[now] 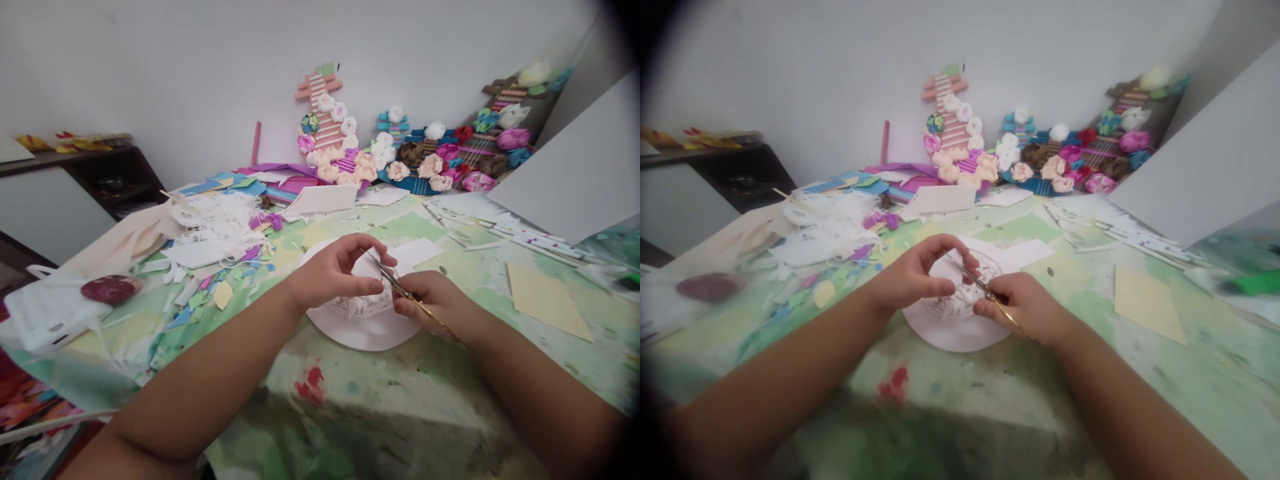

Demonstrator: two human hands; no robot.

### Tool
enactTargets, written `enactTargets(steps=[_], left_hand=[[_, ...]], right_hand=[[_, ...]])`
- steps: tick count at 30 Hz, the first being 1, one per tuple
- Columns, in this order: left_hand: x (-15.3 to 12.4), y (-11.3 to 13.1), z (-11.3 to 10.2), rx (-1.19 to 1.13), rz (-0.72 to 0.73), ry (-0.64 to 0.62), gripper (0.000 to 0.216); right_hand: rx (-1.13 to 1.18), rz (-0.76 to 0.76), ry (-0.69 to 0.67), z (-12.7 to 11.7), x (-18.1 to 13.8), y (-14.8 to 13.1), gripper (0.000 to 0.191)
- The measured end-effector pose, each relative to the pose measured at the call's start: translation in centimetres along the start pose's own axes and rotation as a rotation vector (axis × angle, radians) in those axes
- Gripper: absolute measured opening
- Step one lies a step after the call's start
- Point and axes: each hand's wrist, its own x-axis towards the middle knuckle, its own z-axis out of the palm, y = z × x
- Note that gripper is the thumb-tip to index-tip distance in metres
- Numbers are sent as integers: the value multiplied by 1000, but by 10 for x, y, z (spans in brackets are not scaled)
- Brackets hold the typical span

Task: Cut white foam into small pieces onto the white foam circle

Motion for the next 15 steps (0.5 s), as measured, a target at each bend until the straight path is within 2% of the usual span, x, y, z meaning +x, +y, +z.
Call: enactTargets(steps=[3,8,15], left_hand=[[-1,4,1,-10,-40,-27,35],[-3,7,3,37,-30,44,40],[-3,6,1,172,-16,53,48]], right_hand=[[68,-35,-46,-2,-2,-4,28],[118,-57,-73,-3,-5,-4,26],[237,-63,-124,-3,-4,-7,34]])
